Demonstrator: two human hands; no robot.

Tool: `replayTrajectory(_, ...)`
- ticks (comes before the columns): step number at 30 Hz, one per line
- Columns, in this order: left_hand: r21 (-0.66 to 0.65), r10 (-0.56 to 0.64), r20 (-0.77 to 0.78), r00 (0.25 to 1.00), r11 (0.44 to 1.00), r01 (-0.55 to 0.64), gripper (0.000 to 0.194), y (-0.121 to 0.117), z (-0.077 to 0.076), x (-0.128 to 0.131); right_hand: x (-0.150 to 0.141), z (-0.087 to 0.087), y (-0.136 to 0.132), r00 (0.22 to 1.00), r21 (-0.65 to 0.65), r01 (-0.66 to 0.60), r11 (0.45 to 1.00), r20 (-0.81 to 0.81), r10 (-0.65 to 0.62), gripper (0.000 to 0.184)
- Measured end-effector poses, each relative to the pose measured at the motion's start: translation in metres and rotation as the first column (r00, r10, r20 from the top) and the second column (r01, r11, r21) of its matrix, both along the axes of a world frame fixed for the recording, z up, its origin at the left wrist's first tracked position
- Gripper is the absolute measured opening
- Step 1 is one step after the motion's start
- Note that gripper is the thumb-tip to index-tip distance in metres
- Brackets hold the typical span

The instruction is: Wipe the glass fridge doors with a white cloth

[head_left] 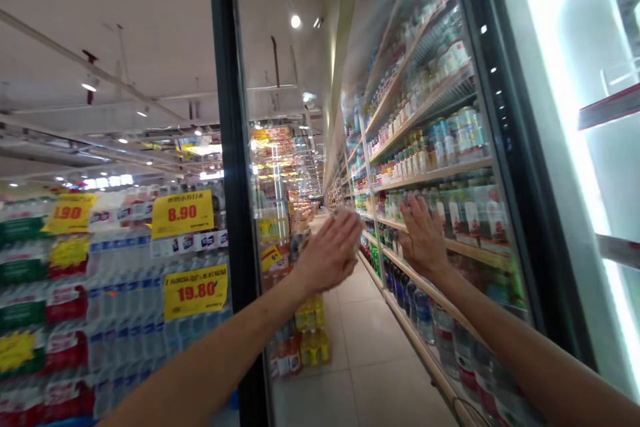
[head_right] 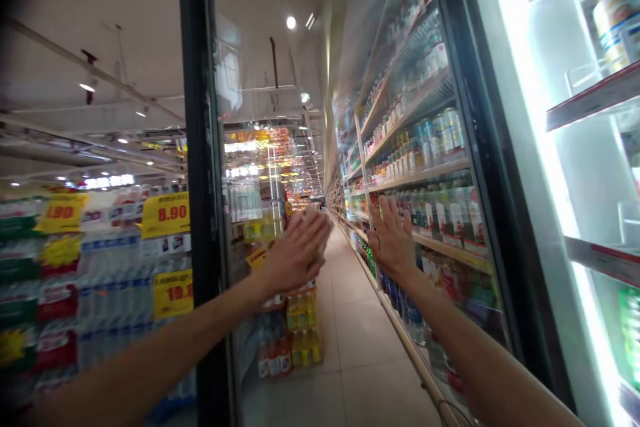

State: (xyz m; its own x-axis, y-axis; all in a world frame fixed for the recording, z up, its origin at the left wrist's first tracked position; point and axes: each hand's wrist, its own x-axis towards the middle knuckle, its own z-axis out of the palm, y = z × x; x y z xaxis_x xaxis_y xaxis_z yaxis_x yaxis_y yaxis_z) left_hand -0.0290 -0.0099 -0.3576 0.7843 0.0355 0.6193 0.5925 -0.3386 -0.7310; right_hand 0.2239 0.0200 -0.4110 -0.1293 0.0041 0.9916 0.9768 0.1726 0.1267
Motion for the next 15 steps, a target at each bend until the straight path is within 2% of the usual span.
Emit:
replayTrajectory(1,-0.008,-0.008,-0.117,0.993,1.0,0.007,0.053,0.0,-0.004,0.0,0.001,-0.003,0.0,1.0,-0.01,0.006,1.0,0.014,-0.006,0.062)
replayTrajectory(2,-0.005,-0.011,-0.155,0.988,1.0,0.01,0.051,0.001,0.0,-0.003,0.003,-0.005,-0.001,1.0,-0.02,0.012,1.0,0.028,-0.012,0.063)
replayTrajectory(3,0.005,-0.004,-0.113,0.994,1.0,0.004,0.05,0.002,0.011,-0.009,0.004,-0.007,-0.001,0.999,-0.029,0.018,0.999,0.039,-0.017,0.063)
replayTrajectory(4,0.019,0.009,-0.004,1.0,1.0,-0.009,0.049,0.004,0.027,-0.015,0.005,-0.008,-0.002,0.999,-0.036,0.023,0.999,0.047,-0.021,0.064)
replayTrajectory(5,0.032,0.032,0.176,0.984,0.999,-0.038,0.049,0.005,0.043,-0.021,0.005,-0.009,-0.002,0.998,-0.041,0.027,0.999,0.05,-0.025,0.064)
replayTrajectory(6,0.042,0.04,0.34,0.94,0.997,-0.057,0.049,0.006,0.057,-0.025,0.006,-0.01,-0.003,0.998,-0.041,0.028,0.999,0.05,-0.026,0.064)
replayTrajectory(7,0.042,0.047,0.452,0.891,0.996,-0.074,0.05,0.006,0.065,-0.026,0.006,-0.01,-0.003,0.998,-0.039,0.028,0.999,0.049,-0.026,0.064)
replayTrajectory(8,0.035,0.053,0.489,0.871,0.996,-0.081,0.05,0.005,0.065,-0.024,0.006,-0.01,-0.003,0.999,-0.035,0.026,0.999,0.047,-0.024,0.064)
replayTrajectory(9,0.024,0.056,0.448,0.892,0.997,-0.074,0.051,0.003,0.056,-0.019,0.006,-0.01,-0.003,0.999,-0.032,0.023,0.999,0.047,-0.021,0.064)
replayTrajectory(10,0.007,0.055,0.337,0.94,0.998,-0.061,0.051,0.001,0.039,-0.013,0.006,-0.011,-0.003,0.999,-0.028,0.019,0.999,0.045,-0.017,0.064)
replayTrajectory(12,-0.03,0.018,-0.011,1.0,0.999,-0.019,0.054,-0.002,-0.004,0.0,0.006,-0.012,-0.002,0.999,-0.021,0.01,1.0,0.04,-0.009,0.063)
replayTrajectory(13,-0.044,-0.014,-0.164,0.986,0.999,0.007,0.054,-0.004,-0.022,0.004,0.007,-0.012,-0.002,0.999,-0.018,0.006,1.0,0.036,-0.005,0.063)
replayTrajectory(14,-0.058,-0.046,-0.288,0.956,0.998,0.031,0.054,-0.005,-0.035,0.005,0.007,-0.013,-0.002,0.999,-0.016,0.003,1.0,0.034,-0.003,0.062)
replayTrajectory(15,-0.069,-0.063,-0.355,0.933,0.997,0.041,0.054,-0.005,-0.039,0.002,0.007,-0.013,-0.002,1.0,-0.014,0.002,1.0,0.03,-0.001,0.062)
